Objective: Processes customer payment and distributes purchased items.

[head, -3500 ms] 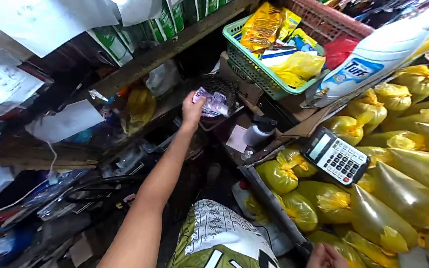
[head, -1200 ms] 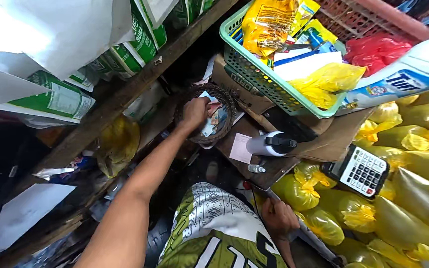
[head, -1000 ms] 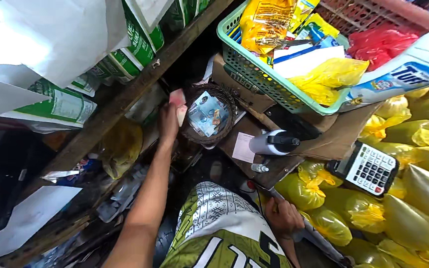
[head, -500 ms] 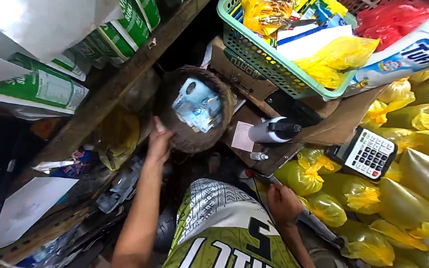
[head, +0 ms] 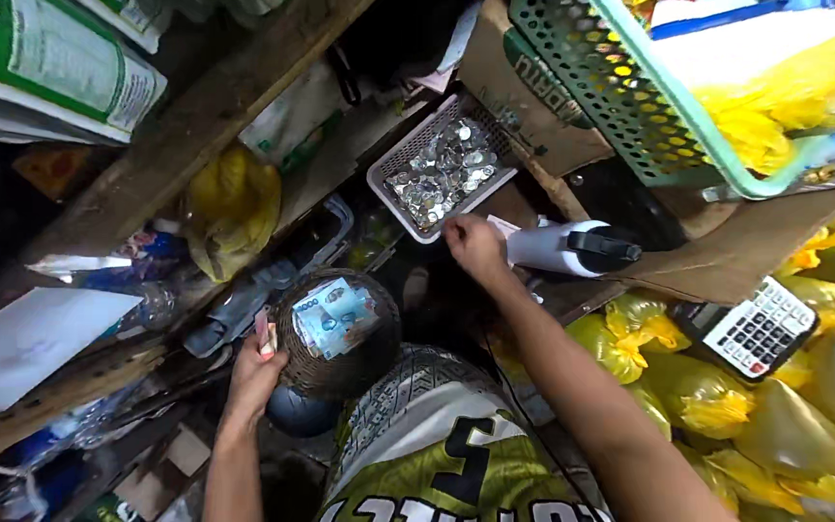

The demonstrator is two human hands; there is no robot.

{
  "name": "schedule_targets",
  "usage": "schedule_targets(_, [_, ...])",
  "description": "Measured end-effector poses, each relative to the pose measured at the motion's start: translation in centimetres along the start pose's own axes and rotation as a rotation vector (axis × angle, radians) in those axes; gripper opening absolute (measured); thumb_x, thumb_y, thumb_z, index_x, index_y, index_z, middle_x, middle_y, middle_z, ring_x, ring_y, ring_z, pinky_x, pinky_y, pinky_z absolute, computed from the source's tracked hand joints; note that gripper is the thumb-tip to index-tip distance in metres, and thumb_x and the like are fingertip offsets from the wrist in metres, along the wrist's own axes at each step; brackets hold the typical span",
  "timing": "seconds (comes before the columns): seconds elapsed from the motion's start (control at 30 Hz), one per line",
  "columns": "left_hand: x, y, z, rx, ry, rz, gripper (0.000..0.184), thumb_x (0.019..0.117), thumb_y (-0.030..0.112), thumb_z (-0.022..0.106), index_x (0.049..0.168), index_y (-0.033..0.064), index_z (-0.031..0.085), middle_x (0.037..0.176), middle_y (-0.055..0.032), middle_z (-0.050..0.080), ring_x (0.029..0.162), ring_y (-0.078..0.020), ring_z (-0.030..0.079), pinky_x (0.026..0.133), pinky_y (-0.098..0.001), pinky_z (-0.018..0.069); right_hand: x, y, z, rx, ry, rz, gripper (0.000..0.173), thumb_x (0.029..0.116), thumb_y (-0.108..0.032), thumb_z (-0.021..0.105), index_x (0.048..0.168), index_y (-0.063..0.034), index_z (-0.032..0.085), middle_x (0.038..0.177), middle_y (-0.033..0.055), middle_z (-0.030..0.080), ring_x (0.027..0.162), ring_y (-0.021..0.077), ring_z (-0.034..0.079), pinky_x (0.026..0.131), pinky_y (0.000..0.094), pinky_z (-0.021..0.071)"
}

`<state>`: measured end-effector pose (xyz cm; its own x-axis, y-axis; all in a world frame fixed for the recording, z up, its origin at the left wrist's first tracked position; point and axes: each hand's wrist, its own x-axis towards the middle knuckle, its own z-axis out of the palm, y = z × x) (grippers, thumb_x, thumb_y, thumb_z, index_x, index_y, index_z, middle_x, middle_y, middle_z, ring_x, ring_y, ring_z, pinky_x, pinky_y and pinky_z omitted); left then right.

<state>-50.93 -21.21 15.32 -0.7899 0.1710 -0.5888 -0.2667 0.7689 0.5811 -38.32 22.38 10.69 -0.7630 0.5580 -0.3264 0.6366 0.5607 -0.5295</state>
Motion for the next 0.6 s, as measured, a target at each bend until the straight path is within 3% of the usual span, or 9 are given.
schedule_targets(0.07, [-1.6,-1.3,-0.2,-0.01,0.039,-0.028,0.069,0.0795,0.008,0.075,0.144,0.0032,0.05,0.128,-0.0152,0.063,0.112,-0.0191,0.064,0.093,-0.0407,0.0557,4.5,-0.3,1.0,-0.145,-0.045,0.016,0.025,0.0992,-0.029,0.059,0.113,-0.0152,0.075,0.116,0.0131,0.073,0.116,0.0359,0.066,0.096,0.0605,0.0536])
schedule_targets(0.2, [-4.2,-4.0,-0.8,-0.073,0.101,-0.111,0.068,0.0812,0.01,0.075,0.144,0.0036,0.05,0.125,-0.0153,0.065,0.108,-0.0203,0.066,0.091,-0.0428,0.0576,9.4,-0.4,3.8,-0.463,-0.136,0.028,0.03,0.0858,-0.034,0.07,0.098,-0.0079,0.075,0.109,0.0207,0.072,0.115,0.0461,0.062,0.094,0.0704,0.0455])
schedule_targets(0.3, [-5.5,-4.6,-0.9,-0.138,0.137,-0.179,0.067,0.0827,0.013,0.077,0.143,0.0036,0.049,0.125,-0.0165,0.064,0.109,-0.0214,0.065,0.091,-0.0435,0.0573,10.3,-0.8,4.8,-0.514,-0.228,0.047,0.032,0.0866,-0.034,0.069,0.099,-0.0047,0.073,0.112,0.0239,0.071,0.115,0.0482,0.062,0.094,0.0735,0.0437])
schedule_targets(0.43, [-5.0,-3.3,0.2,-0.331,0.146,-0.076,0.068,0.08,0.007,0.076,0.142,0.002,0.049,0.125,-0.012,0.066,0.108,-0.0156,0.067,0.09,-0.0365,0.0598,10.8,0.2,4.6,-0.423,-0.242,0.013,0.028,0.0863,-0.037,0.07,0.107,-0.0195,0.075,0.109,0.0164,0.074,0.109,0.0422,0.067,0.091,0.071,0.0477])
schedule_targets(0.6, [-0.8,3.7,4.7,-0.609,0.084,0.186,0.08,0.083,0.002,0.074,0.153,-0.0016,0.035,0.141,-0.0146,0.058,0.125,-0.0199,0.061,0.104,-0.0399,0.0548,5.7,-0.9,2.3,0.11,0.14,0.067,0.024,0.0985,-0.027,0.062,0.109,-0.0059,0.067,0.097,0.0162,0.071,0.092,0.0351,0.071,0.082,0.0606,0.0564])
